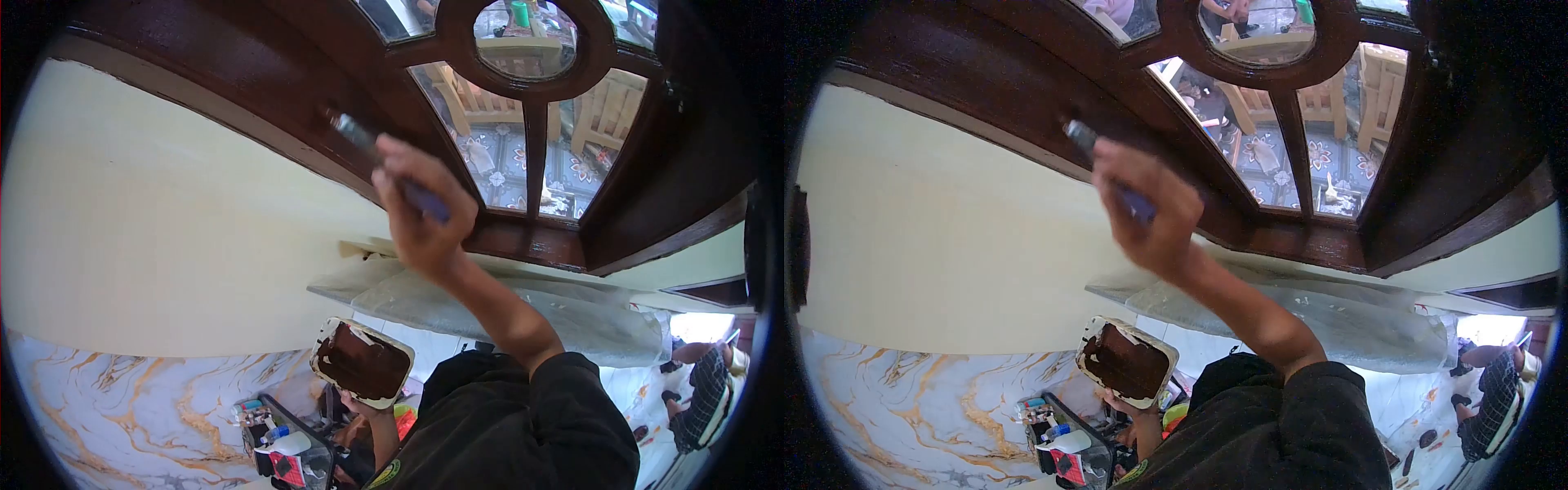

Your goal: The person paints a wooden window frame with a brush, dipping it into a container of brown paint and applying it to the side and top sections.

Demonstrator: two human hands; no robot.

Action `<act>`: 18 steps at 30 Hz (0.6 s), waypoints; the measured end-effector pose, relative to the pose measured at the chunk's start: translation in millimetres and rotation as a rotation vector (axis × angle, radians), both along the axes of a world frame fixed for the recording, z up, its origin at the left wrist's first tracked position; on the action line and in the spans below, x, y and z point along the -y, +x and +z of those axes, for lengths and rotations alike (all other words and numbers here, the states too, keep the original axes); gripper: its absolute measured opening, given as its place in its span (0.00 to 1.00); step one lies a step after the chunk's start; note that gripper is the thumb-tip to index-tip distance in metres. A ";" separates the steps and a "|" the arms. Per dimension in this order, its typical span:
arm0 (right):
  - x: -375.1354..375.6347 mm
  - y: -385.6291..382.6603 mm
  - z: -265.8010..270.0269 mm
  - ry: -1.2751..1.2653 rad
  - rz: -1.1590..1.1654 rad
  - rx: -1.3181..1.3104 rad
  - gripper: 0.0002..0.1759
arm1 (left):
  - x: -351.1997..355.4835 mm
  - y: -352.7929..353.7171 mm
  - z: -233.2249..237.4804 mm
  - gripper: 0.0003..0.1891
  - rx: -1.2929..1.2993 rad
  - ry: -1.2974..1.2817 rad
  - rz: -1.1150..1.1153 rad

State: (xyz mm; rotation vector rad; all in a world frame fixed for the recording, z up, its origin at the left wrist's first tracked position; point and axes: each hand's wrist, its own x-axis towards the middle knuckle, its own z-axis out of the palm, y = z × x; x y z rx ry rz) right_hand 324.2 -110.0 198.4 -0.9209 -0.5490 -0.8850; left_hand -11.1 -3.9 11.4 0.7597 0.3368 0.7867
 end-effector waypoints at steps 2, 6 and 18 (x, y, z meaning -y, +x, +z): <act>6.2 -26.6 -3.1 -0.026 -0.009 0.066 0.12 | -6.6 -6.8 -7.1 0.40 -0.015 -0.020 0.010; 20.8 -53.3 -1.2 -0.055 0.177 0.097 0.16 | -2.1 -3.4 2.6 0.39 -0.012 -0.071 -0.012; 3.2 -6.3 7.9 0.004 0.015 0.028 0.14 | -2.3 -6.6 -9.1 0.42 -0.042 -0.037 0.004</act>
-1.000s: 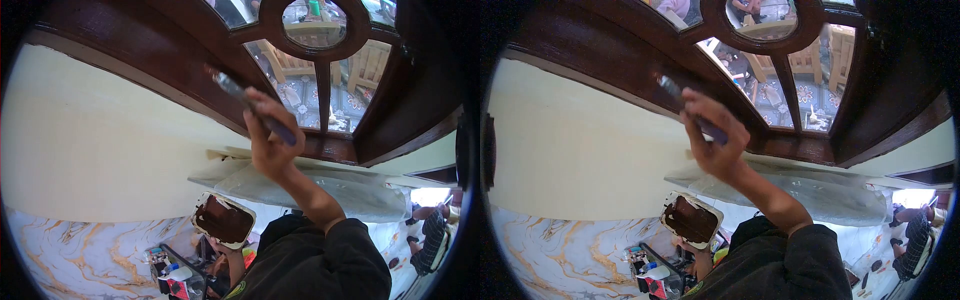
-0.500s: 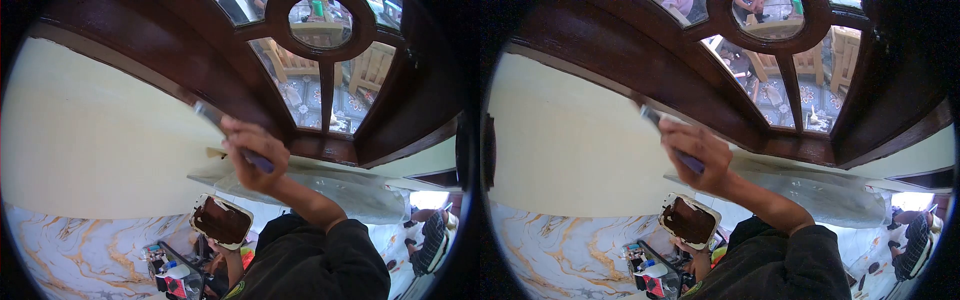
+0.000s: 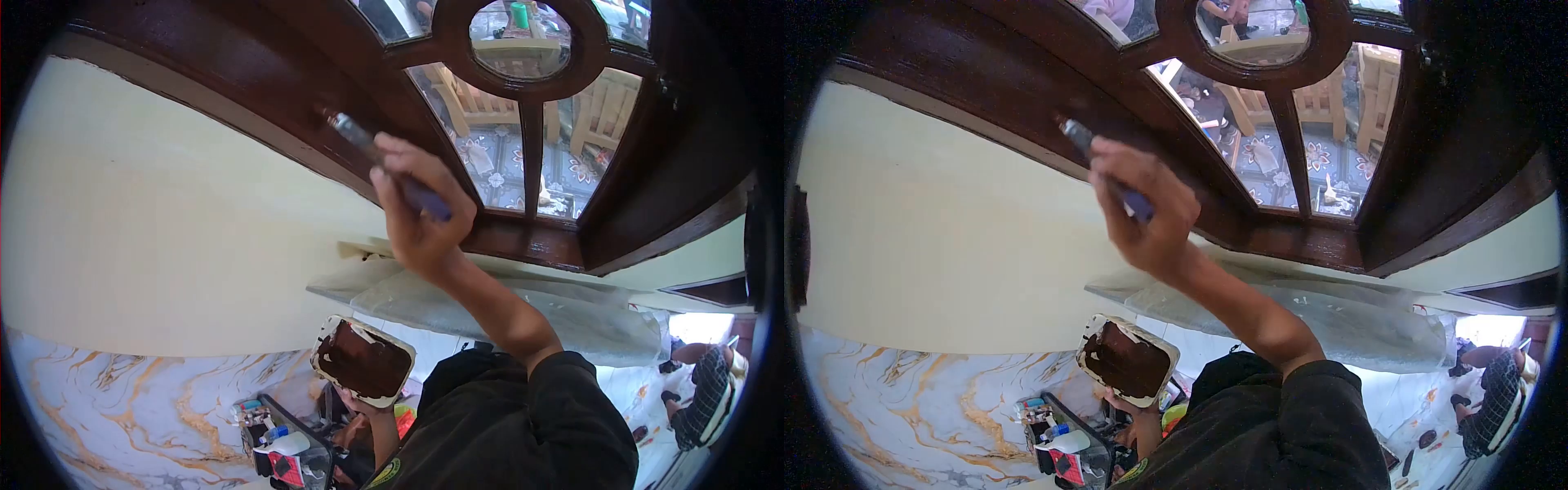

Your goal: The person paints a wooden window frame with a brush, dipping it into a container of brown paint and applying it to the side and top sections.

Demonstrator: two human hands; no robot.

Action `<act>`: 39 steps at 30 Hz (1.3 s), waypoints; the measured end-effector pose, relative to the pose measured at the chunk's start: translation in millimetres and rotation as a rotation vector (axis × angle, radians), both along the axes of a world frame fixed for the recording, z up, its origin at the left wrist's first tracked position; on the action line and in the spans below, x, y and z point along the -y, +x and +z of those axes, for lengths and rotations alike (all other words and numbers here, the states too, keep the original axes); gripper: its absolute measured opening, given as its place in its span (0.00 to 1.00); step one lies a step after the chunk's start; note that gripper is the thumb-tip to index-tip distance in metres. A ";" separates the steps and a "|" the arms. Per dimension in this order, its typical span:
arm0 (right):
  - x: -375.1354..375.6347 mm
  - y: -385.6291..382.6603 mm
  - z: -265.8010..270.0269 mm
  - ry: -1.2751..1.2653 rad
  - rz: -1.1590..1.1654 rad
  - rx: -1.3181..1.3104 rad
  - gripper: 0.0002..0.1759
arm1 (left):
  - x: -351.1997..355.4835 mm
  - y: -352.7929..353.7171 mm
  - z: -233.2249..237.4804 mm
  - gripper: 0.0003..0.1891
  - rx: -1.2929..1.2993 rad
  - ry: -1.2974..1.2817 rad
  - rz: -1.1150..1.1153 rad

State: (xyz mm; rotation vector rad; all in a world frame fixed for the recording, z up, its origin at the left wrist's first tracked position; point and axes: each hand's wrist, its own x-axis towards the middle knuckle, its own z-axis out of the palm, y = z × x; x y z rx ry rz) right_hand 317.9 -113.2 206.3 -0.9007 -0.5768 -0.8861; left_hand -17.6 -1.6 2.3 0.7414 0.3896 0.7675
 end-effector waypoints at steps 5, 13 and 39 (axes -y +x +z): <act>22.5 -47.7 -9.0 -0.073 0.126 0.049 0.14 | -4.9 -5.8 -7.6 0.42 -0.012 -0.030 0.029; 0.8 8.9 -23.4 0.242 0.038 -0.225 0.12 | 11.7 4.2 16.0 0.40 0.009 -0.047 0.008; 12.8 -47.0 -34.6 0.051 0.139 -0.128 0.10 | 11.7 16.8 20.7 0.40 0.069 -0.039 -0.119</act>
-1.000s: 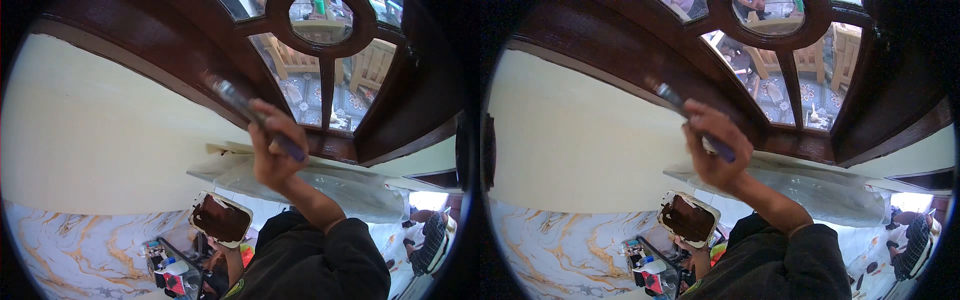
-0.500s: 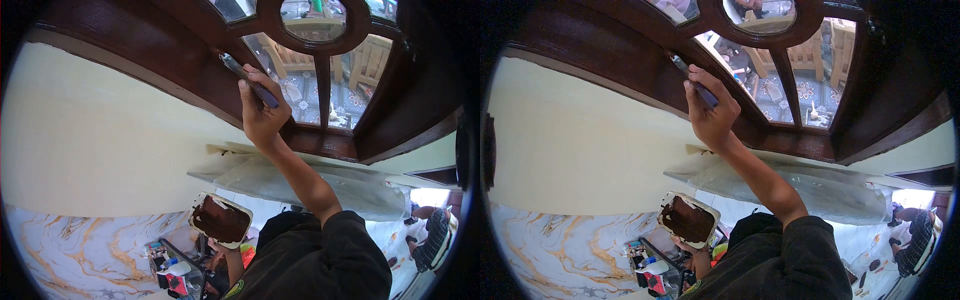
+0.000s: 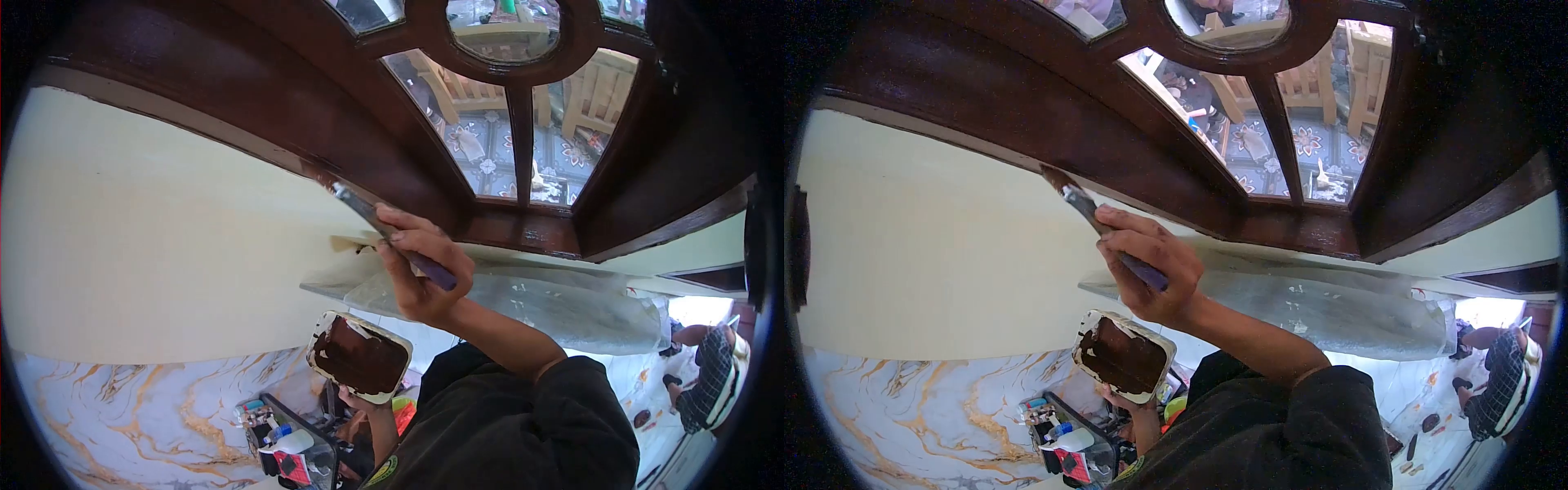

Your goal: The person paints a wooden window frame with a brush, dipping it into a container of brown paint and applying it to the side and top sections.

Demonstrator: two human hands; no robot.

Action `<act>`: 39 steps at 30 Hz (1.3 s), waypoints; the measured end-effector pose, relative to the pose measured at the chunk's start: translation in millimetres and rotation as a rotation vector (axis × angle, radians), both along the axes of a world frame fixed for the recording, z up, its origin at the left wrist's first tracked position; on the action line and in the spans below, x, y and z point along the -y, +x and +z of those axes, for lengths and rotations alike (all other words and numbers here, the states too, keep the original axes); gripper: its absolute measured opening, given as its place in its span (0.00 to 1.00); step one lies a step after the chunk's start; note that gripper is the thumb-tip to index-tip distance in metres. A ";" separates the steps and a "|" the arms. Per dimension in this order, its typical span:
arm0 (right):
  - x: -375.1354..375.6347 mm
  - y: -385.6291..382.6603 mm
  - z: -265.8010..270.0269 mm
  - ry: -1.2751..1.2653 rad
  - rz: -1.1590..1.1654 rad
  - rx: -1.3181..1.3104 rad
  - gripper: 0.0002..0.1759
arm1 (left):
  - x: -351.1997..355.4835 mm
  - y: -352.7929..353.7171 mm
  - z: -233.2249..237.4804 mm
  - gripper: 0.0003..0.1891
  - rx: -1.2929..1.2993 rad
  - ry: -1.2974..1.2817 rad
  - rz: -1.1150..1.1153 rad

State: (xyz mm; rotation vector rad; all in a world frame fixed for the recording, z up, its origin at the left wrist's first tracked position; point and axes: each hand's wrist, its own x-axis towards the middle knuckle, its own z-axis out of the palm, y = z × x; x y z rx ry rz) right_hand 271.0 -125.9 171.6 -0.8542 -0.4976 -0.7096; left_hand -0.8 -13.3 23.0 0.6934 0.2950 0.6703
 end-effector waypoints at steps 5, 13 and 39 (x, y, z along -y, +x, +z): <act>-5.8 35.3 5.1 0.121 -0.106 -0.111 0.10 | -2.3 -1.7 -2.3 0.40 0.009 0.020 -0.001; -15.9 33.2 -4.9 0.033 -0.130 -0.010 0.10 | 0.1 -2.5 1.9 0.38 0.022 0.030 -0.016; -13.1 23.2 4.6 -0.112 -0.217 0.159 0.13 | 0.8 -12.9 -5.8 0.41 -0.075 -0.003 0.058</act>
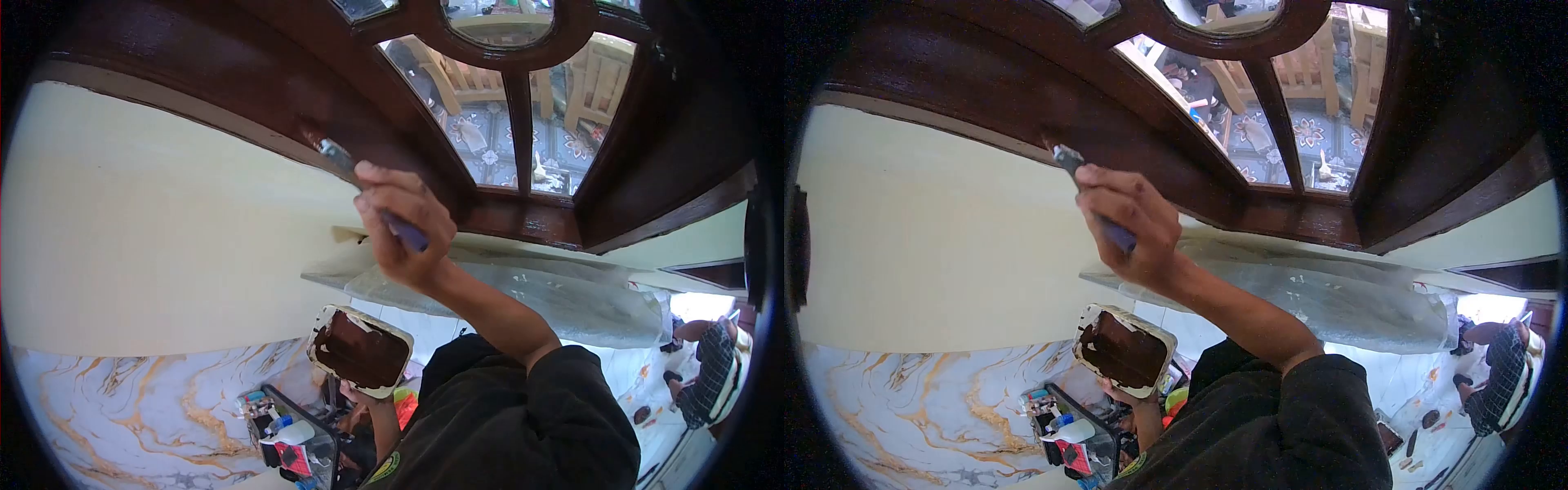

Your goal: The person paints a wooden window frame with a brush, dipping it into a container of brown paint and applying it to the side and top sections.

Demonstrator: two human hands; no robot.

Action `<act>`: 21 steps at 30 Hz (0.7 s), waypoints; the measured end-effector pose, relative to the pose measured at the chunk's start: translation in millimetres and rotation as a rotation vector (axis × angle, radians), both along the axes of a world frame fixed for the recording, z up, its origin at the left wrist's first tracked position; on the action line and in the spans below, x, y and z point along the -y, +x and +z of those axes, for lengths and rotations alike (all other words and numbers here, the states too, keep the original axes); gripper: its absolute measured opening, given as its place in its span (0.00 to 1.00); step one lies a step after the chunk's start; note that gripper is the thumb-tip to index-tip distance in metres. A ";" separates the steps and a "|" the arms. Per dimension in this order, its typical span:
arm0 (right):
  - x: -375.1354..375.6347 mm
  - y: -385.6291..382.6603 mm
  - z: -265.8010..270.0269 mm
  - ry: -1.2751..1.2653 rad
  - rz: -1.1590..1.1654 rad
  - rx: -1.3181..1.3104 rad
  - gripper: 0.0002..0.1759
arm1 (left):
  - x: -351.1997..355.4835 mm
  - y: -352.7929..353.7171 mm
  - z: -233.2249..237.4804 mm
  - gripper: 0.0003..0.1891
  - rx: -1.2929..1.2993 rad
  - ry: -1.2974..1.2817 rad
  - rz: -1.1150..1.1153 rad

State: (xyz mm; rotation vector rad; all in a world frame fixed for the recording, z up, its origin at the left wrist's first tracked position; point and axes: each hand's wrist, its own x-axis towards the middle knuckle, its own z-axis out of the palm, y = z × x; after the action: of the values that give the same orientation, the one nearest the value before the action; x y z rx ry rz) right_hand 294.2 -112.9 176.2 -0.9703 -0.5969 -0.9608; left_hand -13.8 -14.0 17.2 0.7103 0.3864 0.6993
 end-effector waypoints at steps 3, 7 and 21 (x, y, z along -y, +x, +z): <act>-1.7 -13.6 -4.4 -0.008 0.082 -0.022 0.12 | -1.5 0.7 -0.4 0.41 -0.001 0.011 0.000; 5.4 -13.3 1.3 0.006 0.058 -0.021 0.13 | -4.4 -5.0 -2.6 0.40 0.009 0.043 0.032; -1.6 -11.8 20.9 -0.009 0.000 0.066 0.14 | -7.1 -11.7 -15.6 0.41 0.000 -0.010 0.092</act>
State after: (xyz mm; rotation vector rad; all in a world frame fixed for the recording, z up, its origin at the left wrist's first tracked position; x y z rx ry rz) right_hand 282.4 -111.2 197.1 -0.9492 -0.6572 -0.9945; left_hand -25.5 -6.9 1.6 0.6862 0.4247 0.7832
